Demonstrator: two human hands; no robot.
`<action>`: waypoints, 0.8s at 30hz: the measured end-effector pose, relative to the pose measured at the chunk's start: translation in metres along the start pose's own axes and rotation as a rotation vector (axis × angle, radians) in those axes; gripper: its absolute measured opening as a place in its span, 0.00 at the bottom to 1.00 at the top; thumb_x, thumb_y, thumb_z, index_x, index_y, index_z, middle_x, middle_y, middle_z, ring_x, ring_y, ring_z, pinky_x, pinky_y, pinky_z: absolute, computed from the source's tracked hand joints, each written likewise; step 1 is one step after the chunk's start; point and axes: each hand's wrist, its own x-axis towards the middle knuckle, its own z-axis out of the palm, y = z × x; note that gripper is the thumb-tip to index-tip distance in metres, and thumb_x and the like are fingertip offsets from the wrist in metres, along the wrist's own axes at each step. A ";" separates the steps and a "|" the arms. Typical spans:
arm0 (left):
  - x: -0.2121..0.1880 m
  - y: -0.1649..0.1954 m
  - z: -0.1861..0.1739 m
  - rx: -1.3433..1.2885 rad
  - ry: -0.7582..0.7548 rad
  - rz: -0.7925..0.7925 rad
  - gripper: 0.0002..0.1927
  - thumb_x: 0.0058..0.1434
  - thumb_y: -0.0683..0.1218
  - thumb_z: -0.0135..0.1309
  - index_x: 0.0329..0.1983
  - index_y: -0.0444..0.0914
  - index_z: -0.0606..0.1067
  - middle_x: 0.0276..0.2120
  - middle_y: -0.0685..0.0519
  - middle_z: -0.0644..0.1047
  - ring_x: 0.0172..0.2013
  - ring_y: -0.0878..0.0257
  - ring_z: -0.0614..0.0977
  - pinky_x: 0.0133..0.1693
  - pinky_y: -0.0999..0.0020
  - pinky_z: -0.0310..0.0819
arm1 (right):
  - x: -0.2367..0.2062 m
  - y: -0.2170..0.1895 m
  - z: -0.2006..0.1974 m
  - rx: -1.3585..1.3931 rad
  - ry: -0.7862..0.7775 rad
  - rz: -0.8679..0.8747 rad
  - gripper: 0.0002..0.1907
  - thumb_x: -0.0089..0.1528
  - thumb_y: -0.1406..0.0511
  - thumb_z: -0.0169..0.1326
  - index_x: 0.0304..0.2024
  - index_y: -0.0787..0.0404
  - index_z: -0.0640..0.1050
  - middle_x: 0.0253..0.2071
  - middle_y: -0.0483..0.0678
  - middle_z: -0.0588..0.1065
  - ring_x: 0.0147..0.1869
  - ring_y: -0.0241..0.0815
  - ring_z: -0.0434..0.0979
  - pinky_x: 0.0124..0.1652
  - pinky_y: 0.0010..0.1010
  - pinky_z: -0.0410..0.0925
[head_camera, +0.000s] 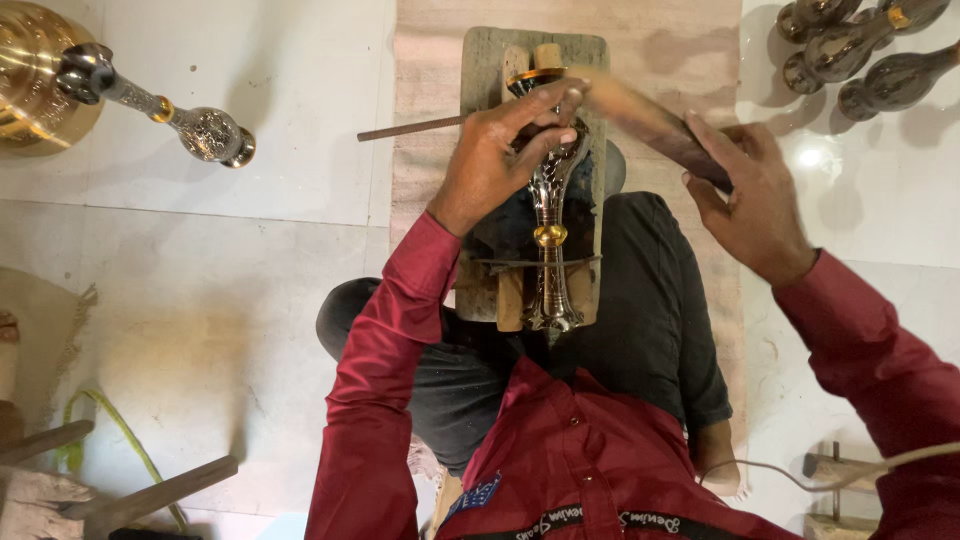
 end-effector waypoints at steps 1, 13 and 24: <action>0.002 -0.001 -0.001 0.026 -0.007 0.028 0.25 0.67 0.46 0.63 0.66 0.45 0.72 0.55 0.48 0.81 0.49 0.57 0.88 0.50 0.61 0.88 | 0.002 0.003 0.001 -0.054 0.020 -0.101 0.36 0.63 0.69 0.60 0.73 0.50 0.69 0.56 0.57 0.69 0.55 0.55 0.73 0.47 0.40 0.72; 0.012 0.009 -0.009 0.120 -0.133 0.076 0.27 0.67 0.46 0.63 0.68 0.47 0.70 0.57 0.47 0.81 0.47 0.55 0.88 0.48 0.60 0.87 | 0.004 0.023 -0.017 -0.433 0.148 -0.416 0.31 0.60 0.74 0.62 0.67 0.60 0.74 0.48 0.57 0.76 0.47 0.49 0.76 0.47 0.40 0.73; 0.013 0.008 -0.008 0.182 -0.151 0.032 0.25 0.66 0.46 0.64 0.66 0.45 0.72 0.48 0.46 0.83 0.46 0.53 0.88 0.47 0.59 0.87 | 0.005 0.000 -0.061 -0.480 0.305 -0.579 0.36 0.61 0.77 0.65 0.71 0.62 0.70 0.51 0.54 0.76 0.50 0.51 0.77 0.50 0.43 0.74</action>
